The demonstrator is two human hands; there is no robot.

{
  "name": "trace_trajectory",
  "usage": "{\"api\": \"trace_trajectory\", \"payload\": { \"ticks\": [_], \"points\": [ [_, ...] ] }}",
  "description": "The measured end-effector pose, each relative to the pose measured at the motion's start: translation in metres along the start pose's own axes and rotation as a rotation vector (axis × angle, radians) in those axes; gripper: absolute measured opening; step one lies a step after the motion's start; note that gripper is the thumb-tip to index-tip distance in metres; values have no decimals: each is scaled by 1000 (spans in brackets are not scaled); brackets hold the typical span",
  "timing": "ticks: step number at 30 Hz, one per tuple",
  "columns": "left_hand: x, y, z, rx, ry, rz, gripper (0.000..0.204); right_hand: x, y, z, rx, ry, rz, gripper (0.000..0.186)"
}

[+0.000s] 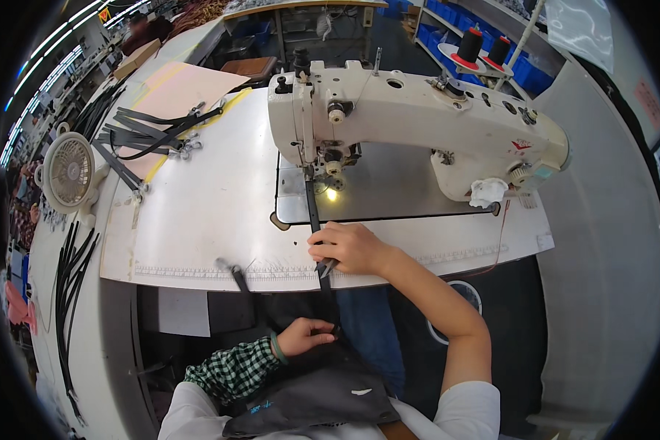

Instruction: The person operates an industrial sewing machine to stitch long black straps. They feed the straps under the presser foot, guide them through the machine, and trim the excess thread after each stitch. The process is repeated for multiple straps in a continuous workflow.

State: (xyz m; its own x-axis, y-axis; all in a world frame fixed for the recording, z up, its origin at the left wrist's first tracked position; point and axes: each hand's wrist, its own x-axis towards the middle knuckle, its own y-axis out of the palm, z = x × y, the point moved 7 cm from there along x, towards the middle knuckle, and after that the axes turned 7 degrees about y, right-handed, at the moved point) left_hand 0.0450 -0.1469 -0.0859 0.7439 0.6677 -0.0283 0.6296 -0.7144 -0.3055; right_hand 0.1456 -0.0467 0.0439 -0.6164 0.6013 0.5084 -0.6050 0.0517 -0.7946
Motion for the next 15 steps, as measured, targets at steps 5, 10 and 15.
{"api": "trace_trajectory", "payload": {
  "ticks": [5,10,15],
  "points": [
    [0,-23,23,-6,-78,-300,30,-2,-3,6,7,-65,5,14],
    [-4,-52,-48,483,407,-331,18,-2,-3,10,15,-105,33,16],
    [-17,-82,-97,470,437,-390,21,0,-3,10,20,-89,60,17]
  ]
}}
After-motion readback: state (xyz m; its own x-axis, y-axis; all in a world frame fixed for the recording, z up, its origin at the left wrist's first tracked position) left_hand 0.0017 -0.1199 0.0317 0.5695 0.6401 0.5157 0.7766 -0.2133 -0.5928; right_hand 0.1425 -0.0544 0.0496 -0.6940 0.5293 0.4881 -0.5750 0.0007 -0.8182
